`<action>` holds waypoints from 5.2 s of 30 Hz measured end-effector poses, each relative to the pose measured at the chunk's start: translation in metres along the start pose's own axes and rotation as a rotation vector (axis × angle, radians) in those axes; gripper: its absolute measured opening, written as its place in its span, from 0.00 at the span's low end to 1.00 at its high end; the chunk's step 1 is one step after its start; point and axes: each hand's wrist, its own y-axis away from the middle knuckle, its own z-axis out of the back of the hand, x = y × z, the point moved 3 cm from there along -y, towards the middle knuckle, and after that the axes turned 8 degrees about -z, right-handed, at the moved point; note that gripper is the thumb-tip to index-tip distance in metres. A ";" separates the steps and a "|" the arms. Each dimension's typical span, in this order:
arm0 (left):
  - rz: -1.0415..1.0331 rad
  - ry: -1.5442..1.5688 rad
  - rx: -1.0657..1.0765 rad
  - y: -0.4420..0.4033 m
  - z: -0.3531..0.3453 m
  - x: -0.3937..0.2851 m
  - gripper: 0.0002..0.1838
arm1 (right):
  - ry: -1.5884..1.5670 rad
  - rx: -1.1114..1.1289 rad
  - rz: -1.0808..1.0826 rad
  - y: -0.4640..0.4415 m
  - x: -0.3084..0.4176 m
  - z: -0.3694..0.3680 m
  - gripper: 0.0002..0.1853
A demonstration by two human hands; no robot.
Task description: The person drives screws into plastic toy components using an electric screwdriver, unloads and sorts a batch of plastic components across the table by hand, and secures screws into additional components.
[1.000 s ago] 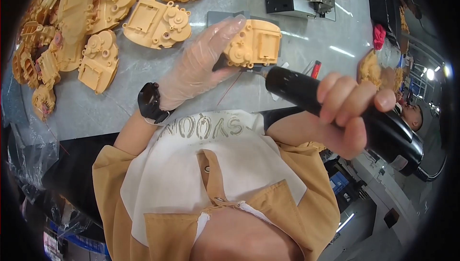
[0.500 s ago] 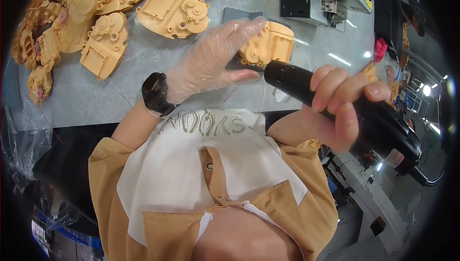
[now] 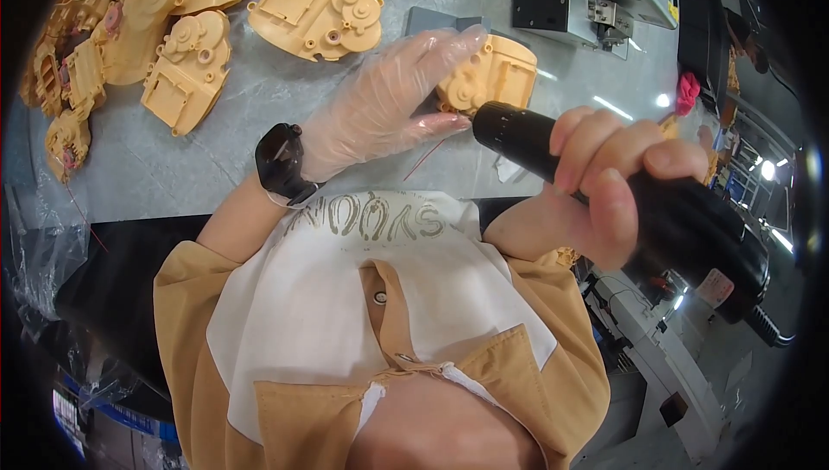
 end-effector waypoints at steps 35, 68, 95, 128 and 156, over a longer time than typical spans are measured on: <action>-0.023 -0.029 -0.072 0.004 -0.003 -0.001 0.42 | 0.491 -0.431 0.260 0.018 0.004 -0.012 0.14; 0.008 0.007 -0.091 0.002 0.001 -0.001 0.45 | 0.057 -0.344 0.168 -0.035 0.004 0.007 0.19; -0.017 -0.027 -0.124 0.000 0.002 0.005 0.47 | 0.318 -0.181 -0.102 -0.056 -0.011 0.019 0.17; 0.053 0.003 -0.059 0.003 -0.001 0.004 0.48 | 0.025 -0.055 -0.154 -0.056 -0.021 0.022 0.19; 0.070 0.015 -0.056 0.003 -0.002 0.004 0.49 | 0.033 -0.002 -0.147 -0.053 -0.023 0.025 0.21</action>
